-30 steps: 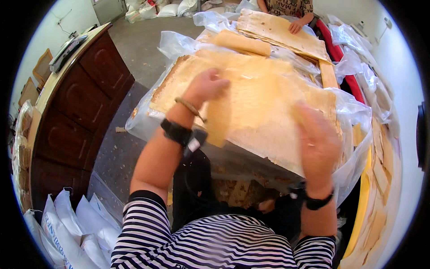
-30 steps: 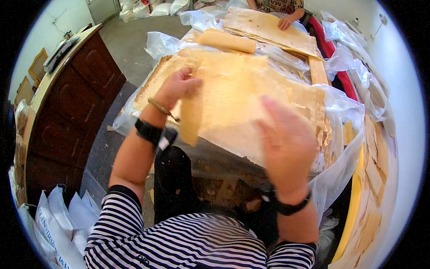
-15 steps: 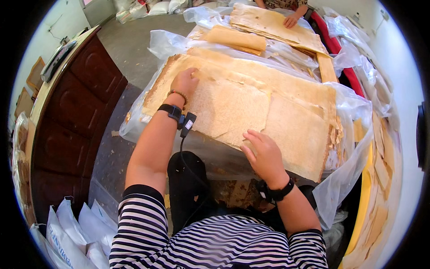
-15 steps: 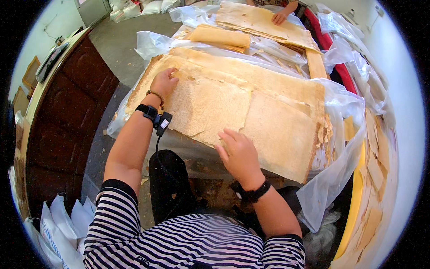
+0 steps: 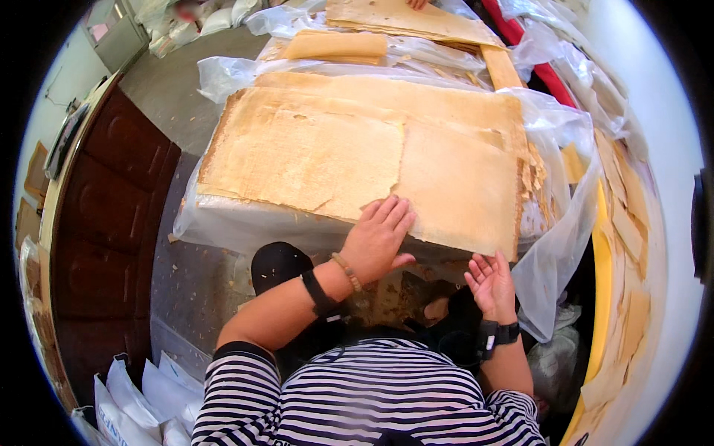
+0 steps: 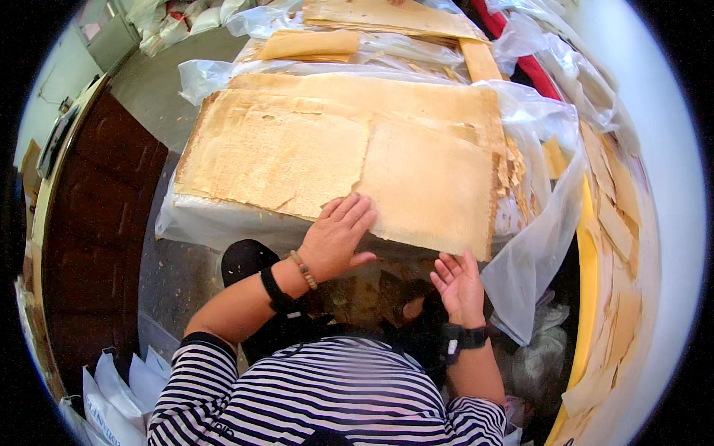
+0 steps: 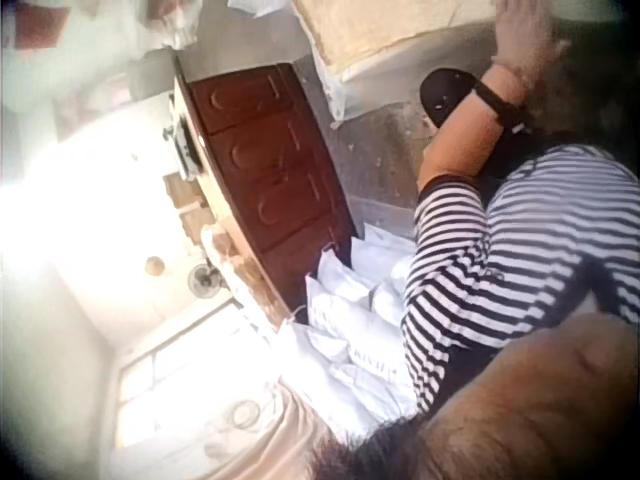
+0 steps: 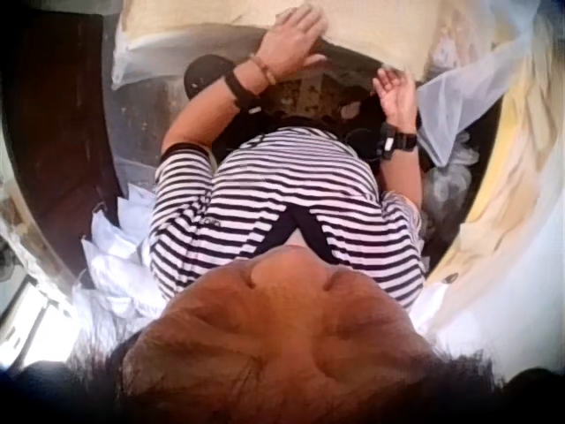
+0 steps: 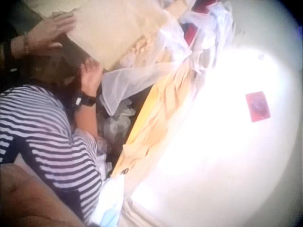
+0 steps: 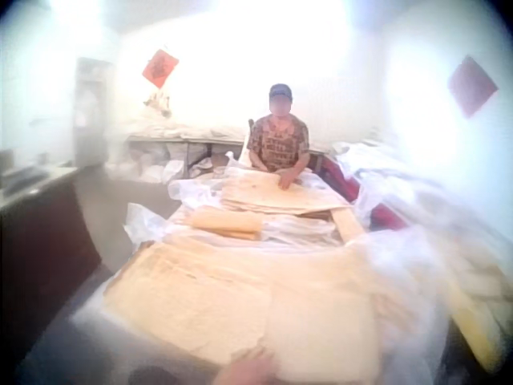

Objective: Sorting and peeling thin yellow sheets of material from a stack on a work table.

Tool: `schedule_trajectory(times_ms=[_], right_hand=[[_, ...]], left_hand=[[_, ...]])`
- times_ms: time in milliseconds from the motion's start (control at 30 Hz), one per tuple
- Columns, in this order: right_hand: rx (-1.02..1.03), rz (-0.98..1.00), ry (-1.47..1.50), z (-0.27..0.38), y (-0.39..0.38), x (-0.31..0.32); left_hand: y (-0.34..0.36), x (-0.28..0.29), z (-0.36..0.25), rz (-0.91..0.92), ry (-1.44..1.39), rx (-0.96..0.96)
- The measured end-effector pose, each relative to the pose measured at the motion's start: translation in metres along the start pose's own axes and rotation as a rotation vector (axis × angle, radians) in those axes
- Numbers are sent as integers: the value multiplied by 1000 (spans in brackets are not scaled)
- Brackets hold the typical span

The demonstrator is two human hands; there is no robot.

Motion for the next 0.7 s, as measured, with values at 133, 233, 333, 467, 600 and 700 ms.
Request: schedule_trajectory(times_ms=[133,233,333,467,600,700], right_hand=[[127,37,-130,14,1,-2],[150,143,-139,4,-19,-7],[160,147,-76,-7,-33,6],[175,51,9,-9,-21,17],[593,79,-153,29,-58,-20],[784,256,-593,45,-68,-54]], left_hand=[[2,-23,3,-53,158,6],[0,-20,10,2,167,7],[-1,-25,-5,23,283,24],[6,-23,-40,-80,113,-21],[12,-21,-31,-46,43,66],[10,-14,1,-152,-281,179]])
Point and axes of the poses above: each hand's wrist, its own y-axis towards the middle knuckle, its own x-axis out of the back of the hand, z = x × y, the point moved 7 cm from there along y, towards the middle knuckle, and after that the axes turned 4 degrees about -y, right-handed, at the moved point
